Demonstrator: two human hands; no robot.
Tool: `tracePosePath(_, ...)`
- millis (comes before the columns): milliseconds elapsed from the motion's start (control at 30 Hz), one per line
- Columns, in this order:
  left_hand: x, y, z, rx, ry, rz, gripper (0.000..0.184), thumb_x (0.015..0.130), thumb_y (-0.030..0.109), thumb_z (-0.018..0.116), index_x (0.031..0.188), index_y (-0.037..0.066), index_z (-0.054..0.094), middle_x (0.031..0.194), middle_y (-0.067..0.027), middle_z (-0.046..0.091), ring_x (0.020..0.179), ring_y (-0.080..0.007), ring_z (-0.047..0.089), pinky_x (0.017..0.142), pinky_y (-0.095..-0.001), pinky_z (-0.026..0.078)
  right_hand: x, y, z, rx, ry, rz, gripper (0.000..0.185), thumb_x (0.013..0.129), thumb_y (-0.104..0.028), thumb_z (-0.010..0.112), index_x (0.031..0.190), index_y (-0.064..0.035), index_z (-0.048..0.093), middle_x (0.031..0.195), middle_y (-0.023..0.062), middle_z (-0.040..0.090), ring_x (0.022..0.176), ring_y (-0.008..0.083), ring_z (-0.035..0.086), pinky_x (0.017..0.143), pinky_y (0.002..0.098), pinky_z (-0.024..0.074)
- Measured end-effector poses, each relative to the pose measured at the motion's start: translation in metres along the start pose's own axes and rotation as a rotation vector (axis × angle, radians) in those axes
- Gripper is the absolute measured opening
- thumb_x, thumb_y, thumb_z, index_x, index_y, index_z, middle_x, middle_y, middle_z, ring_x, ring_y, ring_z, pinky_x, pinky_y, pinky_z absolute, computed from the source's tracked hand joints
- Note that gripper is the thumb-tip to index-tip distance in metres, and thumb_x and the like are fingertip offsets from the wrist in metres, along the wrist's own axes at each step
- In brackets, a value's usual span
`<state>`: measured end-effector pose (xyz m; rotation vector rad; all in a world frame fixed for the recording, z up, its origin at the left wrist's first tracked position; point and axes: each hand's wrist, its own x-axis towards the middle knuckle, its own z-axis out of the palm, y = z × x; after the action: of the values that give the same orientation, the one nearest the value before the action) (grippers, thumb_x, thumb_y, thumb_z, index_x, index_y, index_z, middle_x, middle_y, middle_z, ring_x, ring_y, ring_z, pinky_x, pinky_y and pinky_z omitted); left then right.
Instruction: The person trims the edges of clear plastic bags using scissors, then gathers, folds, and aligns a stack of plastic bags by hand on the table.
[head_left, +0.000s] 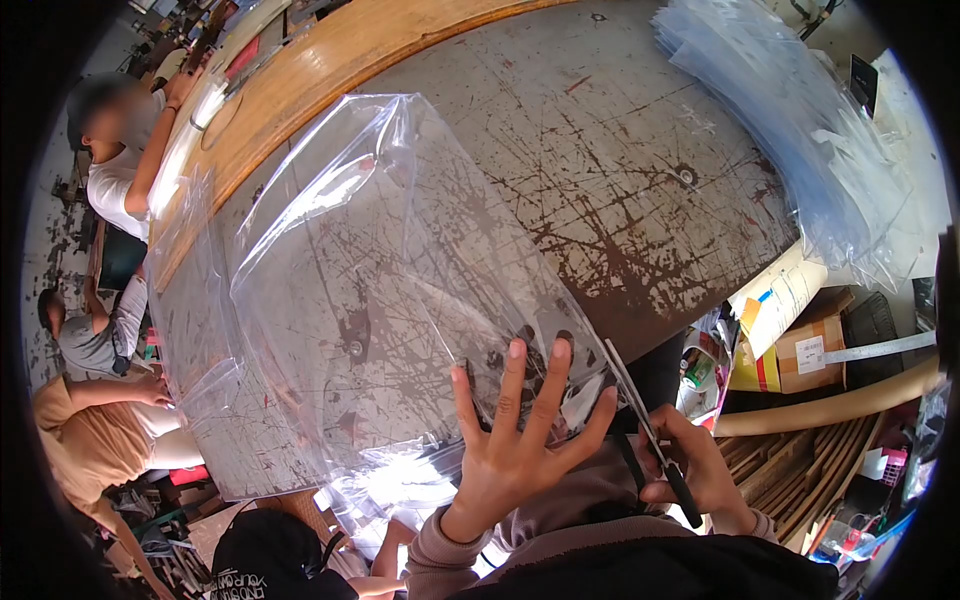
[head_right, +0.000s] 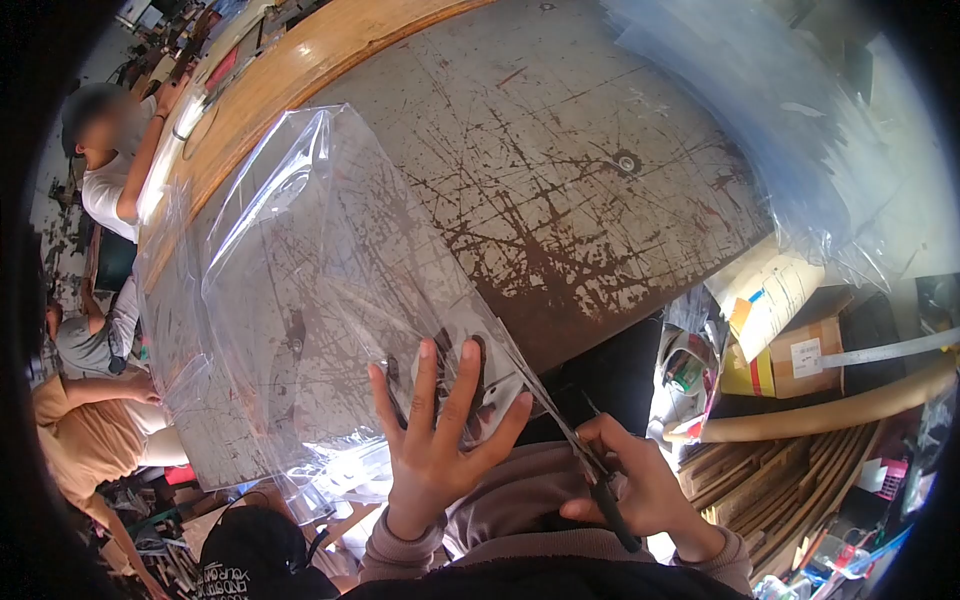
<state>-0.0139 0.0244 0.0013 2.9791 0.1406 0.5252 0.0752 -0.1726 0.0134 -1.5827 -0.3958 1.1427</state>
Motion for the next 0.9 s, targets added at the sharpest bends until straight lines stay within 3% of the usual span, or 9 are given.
tracePosePath(333, 0.004, -0.001, -0.005, -0.017, -0.014, 0.001, 0.036, 0.082, 0.024, 0.057, 0.115, 0.036, 0.052, 0.13, -0.0109, 0.05, 0.122, -0.0365, 0.045, 0.099, -0.0659, 0.023, 0.001, -0.001, -0.001, 0.022, 0.001, 0.0, 0.061, 0.063, -0.03, 0.083, 0.104, -0.003, 0.047, 0.075, 0.0027, 0.051, 0.069, 0.0102, 0.05, 0.067, 0.0256, 0.043)
tracePosePath(900, 0.018, -0.009, -0.008, -0.045, -0.028, 0.007, 0.033, 0.078, 0.035, 0.061, 0.11, 0.037, 0.057, 0.127, -0.0087, 0.053, 0.12, -0.0339, 0.047, 0.099, -0.0666, 0.023, 0.013, -0.012, -0.001, 0.118, 0.024, 0.025, 0.062, 0.063, -0.033, 0.084, 0.103, -0.0015, 0.047, 0.081, 0.0025, 0.048, 0.072, 0.01, 0.048, 0.068, 0.0248, 0.0423)
